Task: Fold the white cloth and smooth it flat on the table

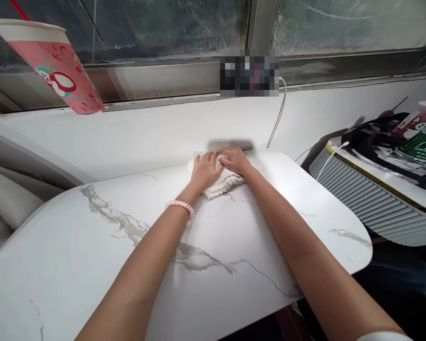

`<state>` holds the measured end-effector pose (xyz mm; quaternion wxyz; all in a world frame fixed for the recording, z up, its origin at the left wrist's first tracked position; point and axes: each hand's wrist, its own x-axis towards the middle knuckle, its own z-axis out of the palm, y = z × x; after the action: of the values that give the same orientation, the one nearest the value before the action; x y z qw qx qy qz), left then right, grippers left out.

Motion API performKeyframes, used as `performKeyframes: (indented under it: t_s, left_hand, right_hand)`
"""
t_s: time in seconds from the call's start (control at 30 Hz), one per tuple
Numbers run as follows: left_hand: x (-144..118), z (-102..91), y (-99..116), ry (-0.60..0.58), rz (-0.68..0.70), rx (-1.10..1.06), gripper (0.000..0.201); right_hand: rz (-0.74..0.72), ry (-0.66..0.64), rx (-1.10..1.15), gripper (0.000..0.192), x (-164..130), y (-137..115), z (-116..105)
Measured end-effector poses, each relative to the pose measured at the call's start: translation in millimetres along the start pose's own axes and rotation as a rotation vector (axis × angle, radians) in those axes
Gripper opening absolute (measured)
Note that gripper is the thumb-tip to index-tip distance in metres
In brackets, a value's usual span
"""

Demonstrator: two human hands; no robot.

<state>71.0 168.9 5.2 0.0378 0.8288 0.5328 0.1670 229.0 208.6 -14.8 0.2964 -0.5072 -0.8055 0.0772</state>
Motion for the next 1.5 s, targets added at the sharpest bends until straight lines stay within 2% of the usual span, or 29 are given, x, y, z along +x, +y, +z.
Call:
performKeyframes:
  t_s: [0.13, 0.3, 0.43, 0.57, 0.7, 0.87, 0.97, 1.07, 1.27, 1.37, 1.5]
  left_hand:
    - [3, 2.5, 4, 0.019, -0.025, 0.009, 0.049]
    - [-5, 4.2, 12, 0.008, -0.025, 0.013, 0.051]
    - [-15, 8.3, 37, -0.021, -0.043, 0.010, 0.054]
    - [-35, 12.5, 71, -0.031, 0.008, -0.002, 0.055]
    - [-82, 8.4, 97, -0.062, 0.103, -0.006, 0.058]
    - [-169, -10.1, 113, -0.110, 0.242, -0.013, 0.064]
    - [-202, -20.0, 116, -0.126, 0.290, -0.017, 0.064]
    - [-209, -24.3, 115, -0.151, 0.310, -0.024, 0.064]
    - [-192, -26.0, 99, -0.183, 0.316, -0.020, 0.064]
    - [-178, -29.6, 74, -0.212, 0.330, -0.034, 0.063]
    - [-150, -35.8, 28, -0.225, 0.345, -0.052, 0.061]
  right_hand:
    - [0.037, 0.029, 0.016, 0.040, 2, 1, -1]
    - [0.043, -0.012, 0.033, 0.042, -10, 0, -9]
    - [0.046, -0.033, -0.003, 0.044, -35, 7, -24]
    - [0.025, -0.040, -0.064, 0.047, -77, 11, -46]
    - [-0.001, -0.041, -0.126, 0.049, -140, -9, -66]
    - [-0.030, -0.110, -0.184, 0.048, -225, -71, -81]
    - [-0.040, -0.160, -0.215, 0.048, -252, -100, -86]
    - [-0.034, -0.163, -0.222, 0.046, -255, -110, -86]
    - [-0.038, -0.110, -0.214, 0.043, -230, -110, -74]
    - [-0.018, -0.048, -0.232, 0.043, -211, -112, -57]
    - [0.034, 0.013, -0.283, 0.044, -171, -118, -25]
